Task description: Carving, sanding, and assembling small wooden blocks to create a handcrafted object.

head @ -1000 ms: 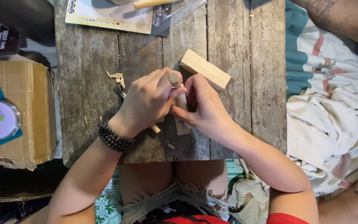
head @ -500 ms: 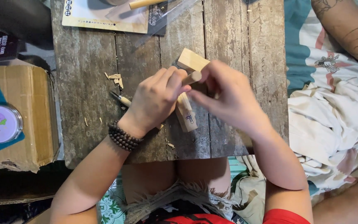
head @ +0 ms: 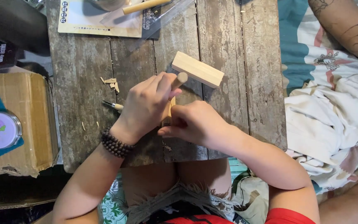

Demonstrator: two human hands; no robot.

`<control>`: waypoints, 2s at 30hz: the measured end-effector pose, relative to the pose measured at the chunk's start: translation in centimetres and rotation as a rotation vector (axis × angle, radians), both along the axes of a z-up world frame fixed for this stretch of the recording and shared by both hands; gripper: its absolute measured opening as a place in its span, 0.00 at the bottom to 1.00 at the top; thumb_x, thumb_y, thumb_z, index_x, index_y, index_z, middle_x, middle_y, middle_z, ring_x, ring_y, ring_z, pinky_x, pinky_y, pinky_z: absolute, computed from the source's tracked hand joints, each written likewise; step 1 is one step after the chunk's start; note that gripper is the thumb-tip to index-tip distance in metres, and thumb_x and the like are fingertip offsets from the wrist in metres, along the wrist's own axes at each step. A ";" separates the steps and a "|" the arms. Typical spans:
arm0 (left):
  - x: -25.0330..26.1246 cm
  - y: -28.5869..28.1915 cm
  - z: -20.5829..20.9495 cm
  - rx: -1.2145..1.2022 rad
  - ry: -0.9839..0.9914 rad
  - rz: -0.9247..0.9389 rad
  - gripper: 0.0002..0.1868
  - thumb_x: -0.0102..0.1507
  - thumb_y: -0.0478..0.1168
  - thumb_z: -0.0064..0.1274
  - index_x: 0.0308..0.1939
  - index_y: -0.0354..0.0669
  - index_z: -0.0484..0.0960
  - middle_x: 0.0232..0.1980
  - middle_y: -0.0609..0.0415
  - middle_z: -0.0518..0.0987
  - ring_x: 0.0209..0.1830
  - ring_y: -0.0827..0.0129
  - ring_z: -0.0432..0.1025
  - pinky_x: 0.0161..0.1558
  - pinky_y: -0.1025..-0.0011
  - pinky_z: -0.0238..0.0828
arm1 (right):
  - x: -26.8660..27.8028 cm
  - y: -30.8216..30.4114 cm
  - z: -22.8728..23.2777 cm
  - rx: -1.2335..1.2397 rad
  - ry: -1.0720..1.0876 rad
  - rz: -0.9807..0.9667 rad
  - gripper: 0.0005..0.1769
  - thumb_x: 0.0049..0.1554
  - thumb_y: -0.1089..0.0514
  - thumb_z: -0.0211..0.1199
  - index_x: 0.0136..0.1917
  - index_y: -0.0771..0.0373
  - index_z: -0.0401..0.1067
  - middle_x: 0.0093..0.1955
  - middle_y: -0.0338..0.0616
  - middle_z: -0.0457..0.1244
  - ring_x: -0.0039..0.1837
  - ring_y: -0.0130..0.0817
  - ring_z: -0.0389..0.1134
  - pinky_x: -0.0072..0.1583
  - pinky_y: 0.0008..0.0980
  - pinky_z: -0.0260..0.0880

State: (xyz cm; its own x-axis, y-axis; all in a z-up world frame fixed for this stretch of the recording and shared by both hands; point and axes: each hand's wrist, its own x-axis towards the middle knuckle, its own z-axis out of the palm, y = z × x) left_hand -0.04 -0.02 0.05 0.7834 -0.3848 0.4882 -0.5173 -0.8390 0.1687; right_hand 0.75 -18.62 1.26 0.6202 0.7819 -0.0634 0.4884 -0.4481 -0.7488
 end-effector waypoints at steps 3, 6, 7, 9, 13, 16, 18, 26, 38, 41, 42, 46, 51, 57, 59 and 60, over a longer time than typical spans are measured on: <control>-0.2 -0.2 -0.7 0.026 0.000 -0.009 0.13 0.74 0.49 0.39 0.43 0.45 0.70 0.31 0.62 0.63 0.30 0.63 0.71 0.34 0.72 0.71 | 0.2 -0.2 0.5 -0.002 -0.004 -0.035 0.22 0.55 0.39 0.69 0.34 0.56 0.69 0.25 0.47 0.64 0.34 0.57 0.71 0.35 0.49 0.69; -0.6 -0.7 -2.3 0.102 -0.085 0.087 0.11 0.73 0.49 0.43 0.47 0.46 0.71 0.34 0.62 0.64 0.33 0.66 0.71 0.32 0.74 0.72 | 1.6 -1.4 2.8 -0.082 0.120 0.093 0.14 0.57 0.50 0.68 0.36 0.59 0.75 0.31 0.45 0.71 0.35 0.43 0.75 0.40 0.35 0.77; -0.8 -0.8 -2.1 0.128 -0.096 0.102 0.09 0.72 0.47 0.45 0.46 0.46 0.71 0.33 0.62 0.64 0.32 0.67 0.71 0.31 0.76 0.71 | 2.2 -2.2 3.3 -0.085 0.055 0.056 0.11 0.56 0.54 0.66 0.35 0.61 0.76 0.31 0.46 0.70 0.34 0.45 0.74 0.40 0.37 0.77; -1.0 -0.9 -1.6 0.153 -0.107 0.120 0.07 0.71 0.44 0.47 0.46 0.45 0.71 0.33 0.62 0.64 0.31 0.68 0.71 0.30 0.77 0.71 | 3.8 -3.6 2.6 -0.088 -0.010 0.021 0.09 0.55 0.58 0.64 0.34 0.62 0.78 0.30 0.48 0.69 0.34 0.46 0.73 0.40 0.39 0.77; -1.4 -1.1 -0.1 0.046 -0.003 0.082 0.11 0.68 0.38 0.53 0.49 0.39 0.71 0.37 0.55 0.70 0.30 0.67 0.72 0.30 0.73 0.74 | 5.5 -4.1 1.2 -0.053 -0.671 -0.275 0.25 0.57 0.50 0.74 0.60 0.65 0.70 0.50 0.47 0.61 0.50 0.43 0.62 0.53 0.38 0.65; -1.5 -1.2 0.2 -0.064 0.088 0.056 0.13 0.67 0.35 0.55 0.50 0.35 0.69 0.39 0.51 0.74 0.28 0.66 0.71 0.30 0.70 0.74 | 5.8 -3.5 -0.2 -0.265 -0.742 -0.263 0.38 0.56 0.49 0.72 0.73 0.65 0.64 0.57 0.50 0.61 0.55 0.42 0.60 0.59 0.37 0.62; -1.5 -1.2 0.1 -0.063 0.071 0.059 0.12 0.68 0.36 0.55 0.49 0.36 0.69 0.39 0.51 0.75 0.29 0.67 0.70 0.30 0.72 0.74 | 6.1 -3.2 -0.6 -0.317 -0.728 -0.230 0.36 0.60 0.54 0.68 0.76 0.63 0.60 0.52 0.48 0.62 0.51 0.39 0.60 0.55 0.36 0.60; -1.3 -1.2 0.3 -0.033 -0.017 0.058 0.10 0.65 0.33 0.59 0.46 0.35 0.74 0.40 0.52 0.76 0.29 0.69 0.72 0.29 0.71 0.70 | 3.3 -5.9 3.2 0.650 -0.877 -0.383 0.33 0.68 0.61 0.51 0.84 0.58 0.49 0.49 0.49 0.65 0.54 0.41 0.58 0.58 0.40 0.62; -1.4 -1.1 0.0 -0.014 0.012 0.089 0.11 0.68 0.35 0.55 0.49 0.35 0.70 0.40 0.50 0.77 0.32 0.65 0.75 0.31 0.67 0.74 | 0.2 -6.5 7.1 0.190 -0.806 -0.140 0.26 0.64 0.58 0.71 0.72 0.63 0.69 0.54 0.49 0.64 0.46 0.36 0.62 0.47 0.33 0.66; -1.5 -1.3 0.6 -0.062 0.024 0.054 0.10 0.66 0.32 0.55 0.49 0.35 0.71 0.42 0.49 0.77 0.33 0.62 0.72 0.34 0.65 0.72 | -0.3 -5.2 8.4 0.532 -0.632 -0.119 0.17 0.65 0.66 0.60 0.65 0.74 0.68 0.64 0.56 0.68 0.58 0.41 0.73 0.59 0.33 0.78; -1.5 -1.1 0.3 -0.057 0.017 0.054 0.10 0.66 0.32 0.55 0.49 0.35 0.71 0.42 0.49 0.77 0.33 0.62 0.72 0.34 0.65 0.72 | -0.2 -5.3 7.9 0.537 -0.639 -0.119 0.17 0.65 0.66 0.60 0.65 0.74 0.68 0.64 0.56 0.68 0.58 0.41 0.73 0.59 0.33 0.78; -1.3 -1.0 0.3 -0.059 0.043 0.035 0.09 0.66 0.32 0.54 0.47 0.35 0.71 0.37 0.48 0.74 0.30 0.62 0.69 0.30 0.64 0.70 | 0.0 -6.6 6.7 0.285 -0.810 -0.190 0.24 0.65 0.58 0.64 0.72 0.63 0.63 0.49 0.47 0.60 0.39 0.35 0.59 0.39 0.32 0.62; -1.3 -0.8 -0.5 -0.006 0.009 0.009 0.15 0.66 0.31 0.53 0.56 0.40 0.70 0.40 0.49 0.70 0.30 0.63 0.66 0.29 0.64 0.70 | 0.0 -5.3 7.6 -0.083 -0.842 -0.075 0.27 0.73 0.51 0.57 0.82 0.50 0.58 0.38 0.35 0.56 0.28 0.19 0.44 0.27 0.19 0.48; -1.3 -0.6 -0.7 -0.075 0.059 0.009 0.21 0.64 0.28 0.54 0.59 0.27 0.67 0.32 0.46 0.73 0.28 0.63 0.66 0.26 0.65 0.69 | -0.7 -4.7 8.8 -0.086 -0.762 -0.073 0.29 0.69 0.56 0.59 0.80 0.52 0.58 0.43 0.42 0.59 0.25 0.24 0.51 0.26 0.24 0.60; -1.4 -1.2 0.4 -0.121 0.044 0.035 0.10 0.66 0.31 0.56 0.49 0.35 0.72 0.34 0.49 0.74 0.27 0.63 0.67 0.29 0.64 0.68 | -1.3 -5.5 10.1 0.380 -0.588 -0.267 0.26 0.60 0.67 0.63 0.69 0.78 0.63 0.47 0.53 0.65 0.38 0.41 0.61 0.42 0.37 0.65; -1.3 -1.0 -0.1 -0.126 0.045 0.040 0.10 0.66 0.31 0.56 0.49 0.35 0.72 0.34 0.49 0.74 0.27 0.63 0.67 0.29 0.64 0.68 | -1.1 -5.2 9.5 0.377 -0.586 -0.261 0.26 0.60 0.67 0.63 0.69 0.78 0.63 0.47 0.53 0.65 0.38 0.41 0.61 0.42 0.37 0.65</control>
State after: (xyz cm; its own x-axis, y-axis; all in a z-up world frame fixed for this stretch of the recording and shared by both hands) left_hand -1.33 -1.06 -0.04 0.8193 -0.2904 0.4944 -0.4730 -0.8297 0.2964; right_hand -0.33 -23.87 10.71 0.6386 0.5078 0.5782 0.7677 -0.3686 -0.5241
